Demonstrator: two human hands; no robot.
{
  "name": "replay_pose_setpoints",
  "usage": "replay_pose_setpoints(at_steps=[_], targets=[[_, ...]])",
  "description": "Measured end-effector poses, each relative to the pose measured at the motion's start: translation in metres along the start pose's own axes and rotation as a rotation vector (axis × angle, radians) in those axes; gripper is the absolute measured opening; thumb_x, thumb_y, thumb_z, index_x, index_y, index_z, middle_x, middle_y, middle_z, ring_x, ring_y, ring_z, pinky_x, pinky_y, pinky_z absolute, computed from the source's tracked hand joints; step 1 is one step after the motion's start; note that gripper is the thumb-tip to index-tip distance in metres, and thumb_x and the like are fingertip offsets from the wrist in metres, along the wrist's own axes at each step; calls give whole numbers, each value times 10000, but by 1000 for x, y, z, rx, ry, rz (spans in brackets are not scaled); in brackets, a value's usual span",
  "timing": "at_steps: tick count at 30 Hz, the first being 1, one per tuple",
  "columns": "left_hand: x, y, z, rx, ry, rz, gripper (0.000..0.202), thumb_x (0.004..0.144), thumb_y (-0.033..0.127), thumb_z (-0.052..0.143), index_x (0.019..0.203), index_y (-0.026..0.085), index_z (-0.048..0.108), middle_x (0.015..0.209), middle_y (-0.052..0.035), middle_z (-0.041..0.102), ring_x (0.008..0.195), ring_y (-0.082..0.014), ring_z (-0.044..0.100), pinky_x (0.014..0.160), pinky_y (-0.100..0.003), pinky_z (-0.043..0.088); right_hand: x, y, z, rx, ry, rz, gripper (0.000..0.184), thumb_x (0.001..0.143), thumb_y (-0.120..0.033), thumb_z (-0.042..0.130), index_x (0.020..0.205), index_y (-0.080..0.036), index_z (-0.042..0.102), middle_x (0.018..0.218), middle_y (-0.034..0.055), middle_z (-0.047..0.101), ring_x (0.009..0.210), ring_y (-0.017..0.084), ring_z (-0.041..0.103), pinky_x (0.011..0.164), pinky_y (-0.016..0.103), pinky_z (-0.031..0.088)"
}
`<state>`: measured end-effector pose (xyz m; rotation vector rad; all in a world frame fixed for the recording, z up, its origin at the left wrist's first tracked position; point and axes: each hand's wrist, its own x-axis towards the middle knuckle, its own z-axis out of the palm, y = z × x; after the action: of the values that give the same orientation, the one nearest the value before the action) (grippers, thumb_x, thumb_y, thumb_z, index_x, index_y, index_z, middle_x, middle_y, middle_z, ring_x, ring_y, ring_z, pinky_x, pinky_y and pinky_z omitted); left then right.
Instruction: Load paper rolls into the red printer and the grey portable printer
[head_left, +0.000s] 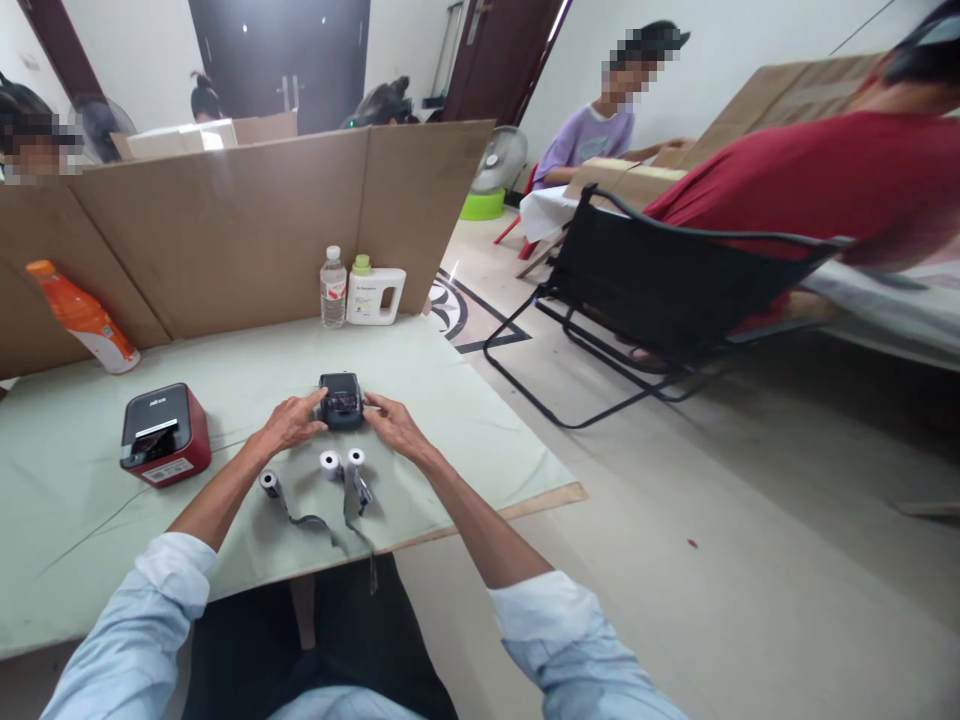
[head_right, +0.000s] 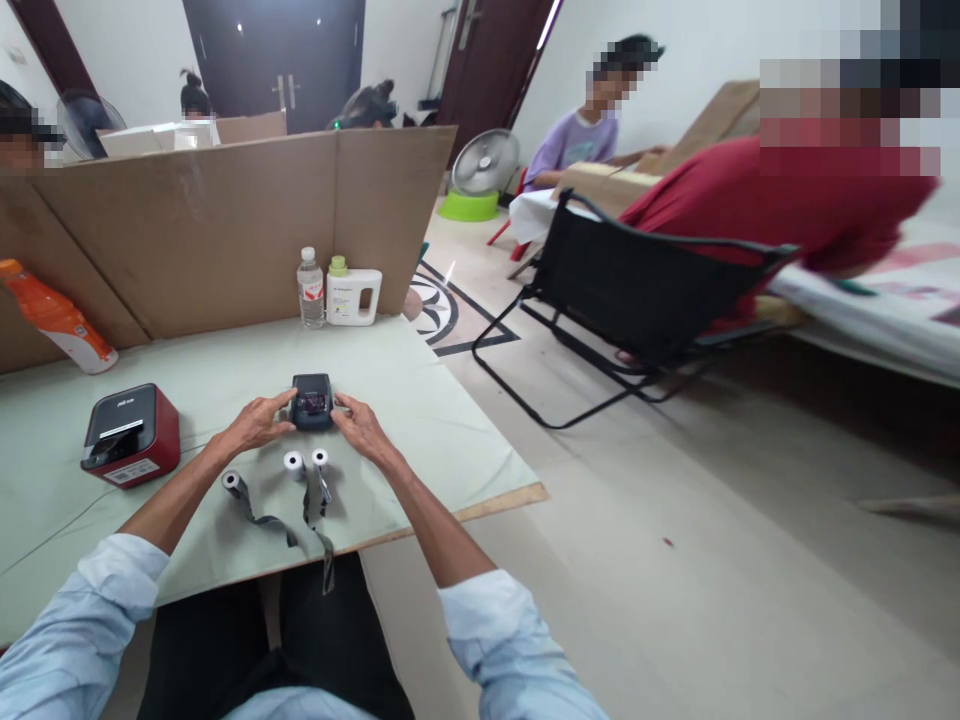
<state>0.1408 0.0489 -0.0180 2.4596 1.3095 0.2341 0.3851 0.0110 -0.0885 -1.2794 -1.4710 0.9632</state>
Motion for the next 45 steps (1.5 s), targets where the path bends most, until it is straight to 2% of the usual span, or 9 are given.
replay_pose_setpoints(at_steps=[4,8,13,18,27,35,40,43,45], targets=[[-17,1,-23,-73,74,-10,521,888,244,631,1406,196,649,1395,-109,684,1313,-305,627,1125,-417,477,-11,4,5,-53,145,24,542,854,-396,581,1303,-108,681,1217,167,732,903,242,679,866,423,576],[-45,7,-29,-145,-15,12,440,860,291,654,1280,183,730,1302,-106,737,1150,-289,710,1027,-402,545,-32,-6,13,-49,214,-4,451,886,-449,574,1168,-129,723,1102,145,747,875,233,664,840,396,563],[-65,36,-10,-69,-161,71,572,768,285,771,1330,230,677,1321,-93,723,1163,-296,692,1021,-386,527,-66,-26,23,-5,53,-48,412,958,-496,536,1098,-166,738,1078,105,756,963,232,674,856,351,535],[-63,62,4,163,-211,40,327,819,191,665,1137,255,707,1123,-84,771,1063,-288,714,878,-331,527,-83,-36,27,-48,-24,-81,401,1003,-482,482,988,-187,754,997,81,751,937,220,671,870,336,521],[-75,57,-8,210,-250,48,340,777,85,583,1034,255,726,995,-97,772,961,-303,727,767,-332,505,-83,-39,48,-38,-22,-108,370,1002,-425,476,859,-194,728,911,85,723,903,225,667,855,333,515],[-84,55,-13,188,-251,12,431,761,78,589,1118,273,733,1055,-76,787,1026,-281,730,836,-319,535,-83,-42,61,10,-71,-117,384,1000,-452,488,865,-192,736,891,75,719,889,219,660,841,328,517],[-94,45,-12,71,-163,20,502,773,115,633,1242,279,705,1231,-63,759,1161,-275,698,975,-346,541,-84,-41,56,5,-61,-107,383,993,-469,500,933,-194,760,922,73,728,843,213,661,794,322,528],[-108,35,-19,-14,-51,55,545,787,123,630,1316,250,674,1365,-73,698,1256,-274,652,1079,-392,515,-84,-46,53,-4,-49,-120,373,991,-467,510,978,-194,765,974,87,734,889,231,677,769,325,538],[-120,27,-29,-72,72,70,506,826,133,603,1315,240,675,1365,-70,694,1259,-259,648,1112,-409,505,-83,-53,51,-22,-38,-146,362,995,-458,511,1004,-198,762,1015,100,736,926,243,683,749,326,541]])
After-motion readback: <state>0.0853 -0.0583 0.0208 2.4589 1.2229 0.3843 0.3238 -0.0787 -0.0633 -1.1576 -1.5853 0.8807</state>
